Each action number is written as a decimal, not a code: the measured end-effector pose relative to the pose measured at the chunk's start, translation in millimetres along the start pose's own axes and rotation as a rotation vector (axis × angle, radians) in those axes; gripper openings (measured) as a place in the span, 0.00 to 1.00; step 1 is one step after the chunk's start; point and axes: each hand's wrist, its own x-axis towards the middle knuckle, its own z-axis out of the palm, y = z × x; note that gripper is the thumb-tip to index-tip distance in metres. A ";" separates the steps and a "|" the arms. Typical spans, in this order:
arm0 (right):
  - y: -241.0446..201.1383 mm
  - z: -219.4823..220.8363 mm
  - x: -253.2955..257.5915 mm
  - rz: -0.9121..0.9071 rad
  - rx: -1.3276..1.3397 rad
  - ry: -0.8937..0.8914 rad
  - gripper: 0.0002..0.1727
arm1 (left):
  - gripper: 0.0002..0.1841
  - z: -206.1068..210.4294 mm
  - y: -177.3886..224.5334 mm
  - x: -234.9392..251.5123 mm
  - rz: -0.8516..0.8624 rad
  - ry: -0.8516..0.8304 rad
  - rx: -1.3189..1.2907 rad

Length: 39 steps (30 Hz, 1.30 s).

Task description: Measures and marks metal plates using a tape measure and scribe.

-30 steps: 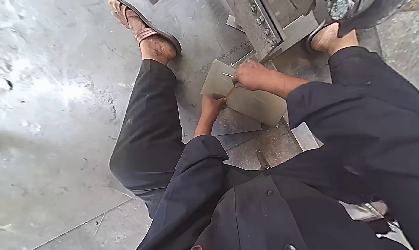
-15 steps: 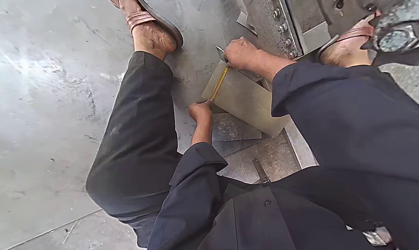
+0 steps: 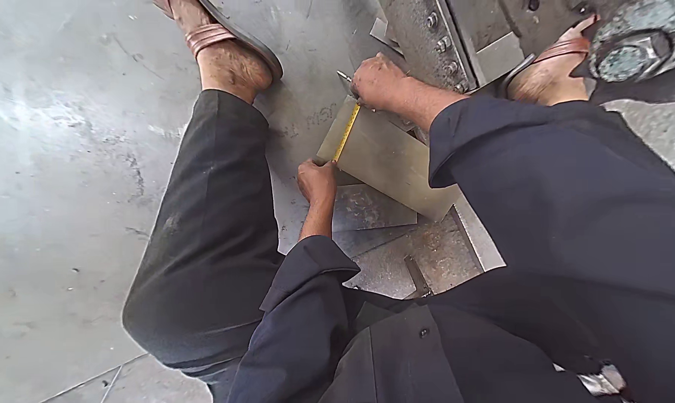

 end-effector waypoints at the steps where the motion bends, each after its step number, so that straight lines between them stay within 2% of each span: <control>1: -0.7 -0.1 -0.9 -0.004 -0.004 -0.002 0.12 | 0.16 -1.5 3.5 -2.0 0.023 0.014 0.071; 6: -0.5 -1.7 -0.4 -0.018 0.012 0.006 0.12 | 0.22 -3.8 16.0 5.6 0.292 0.063 0.364; 10: -0.7 -4.6 -3.7 -0.029 -0.018 -0.005 0.11 | 0.42 -12.3 29.4 30.9 0.608 -0.160 0.443; 12: -1.0 -6.7 -3.7 -0.032 -0.016 0.008 0.10 | 0.51 -15.2 39.5 44.4 0.759 -0.283 0.571; 14: -1.3 -6.4 -3.8 -0.038 -0.011 -0.004 0.10 | 0.58 -15.8 49.5 51.2 0.829 -0.359 0.733; 17: 2.4 -6.0 -3.5 -0.037 0.004 -0.007 0.11 | 0.63 -14.0 63.7 55.0 0.793 -0.394 0.872; 23: 13.8 0.3 1.1 -0.075 0.031 -0.001 0.13 | 0.61 -17.0 60.4 53.4 0.787 -0.372 0.861; 32: 18.2 11.4 -11.5 -0.050 0.046 0.030 0.15 | 0.63 -16.3 61.2 52.7 0.798 -0.393 0.835; 39: 5.2 -7.4 -8.5 -0.069 -0.013 -0.112 0.11 | 0.63 -24.6 64.9 61.8 0.761 -0.449 0.864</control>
